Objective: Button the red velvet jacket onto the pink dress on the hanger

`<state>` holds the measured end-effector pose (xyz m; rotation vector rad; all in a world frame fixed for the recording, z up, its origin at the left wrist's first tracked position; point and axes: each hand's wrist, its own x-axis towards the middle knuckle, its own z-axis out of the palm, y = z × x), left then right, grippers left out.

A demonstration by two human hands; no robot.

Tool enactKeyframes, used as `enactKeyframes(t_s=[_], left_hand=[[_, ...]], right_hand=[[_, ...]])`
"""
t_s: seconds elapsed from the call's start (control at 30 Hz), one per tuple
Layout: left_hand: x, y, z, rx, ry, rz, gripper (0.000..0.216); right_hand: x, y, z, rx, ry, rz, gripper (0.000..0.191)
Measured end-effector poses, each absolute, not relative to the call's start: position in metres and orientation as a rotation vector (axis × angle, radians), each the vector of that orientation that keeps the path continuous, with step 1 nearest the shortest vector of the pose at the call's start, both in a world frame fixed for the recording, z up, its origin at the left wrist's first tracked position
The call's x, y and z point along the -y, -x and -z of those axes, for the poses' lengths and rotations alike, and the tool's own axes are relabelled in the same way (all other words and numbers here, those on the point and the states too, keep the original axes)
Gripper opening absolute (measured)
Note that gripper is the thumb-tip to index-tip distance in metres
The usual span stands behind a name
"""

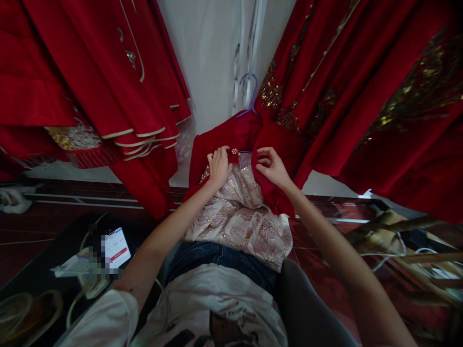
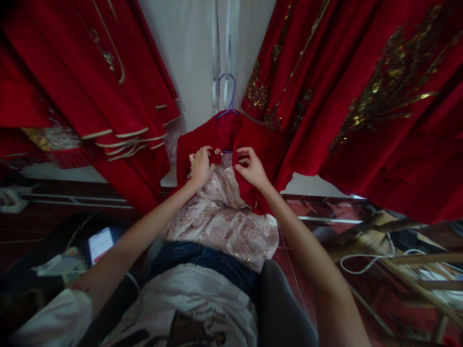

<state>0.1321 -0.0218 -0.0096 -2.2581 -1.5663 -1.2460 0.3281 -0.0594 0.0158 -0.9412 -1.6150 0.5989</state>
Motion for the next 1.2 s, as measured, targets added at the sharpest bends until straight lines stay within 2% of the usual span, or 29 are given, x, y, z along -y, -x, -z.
enactKeyframes(t_s=[0.27, 0.47, 0.77, 1.03, 1.2], left_hand=[[0.037, -0.142, 0.01, 1.32, 2.477, 1.544, 0.026], [0.048, -0.14, 0.006, 1.351, 2.481, 1.73, 0.031], [0.044, -0.13, -0.035, 1.358, 2.723, 1.271, 0.033], [0.042, -0.131, -0.04, 1.317, 2.73, 1.233, 0.026], [0.034, -0.141, -0.04, 1.332, 2.729, 1.199, 0.012]], right_hand=[[0.054, -0.301, -0.013, 1.655, 0.916, -0.477, 0.042], [0.058, -0.296, -0.008, 1.7, 0.945, -0.329, 0.048], [0.057, -0.291, -0.003, 1.652, 1.018, -0.174, 0.046], [0.061, -0.29, -0.009, 1.734, 1.02, -0.127, 0.048], [0.066, -0.292, -0.013, 1.738, 1.019, -0.134, 0.039]])
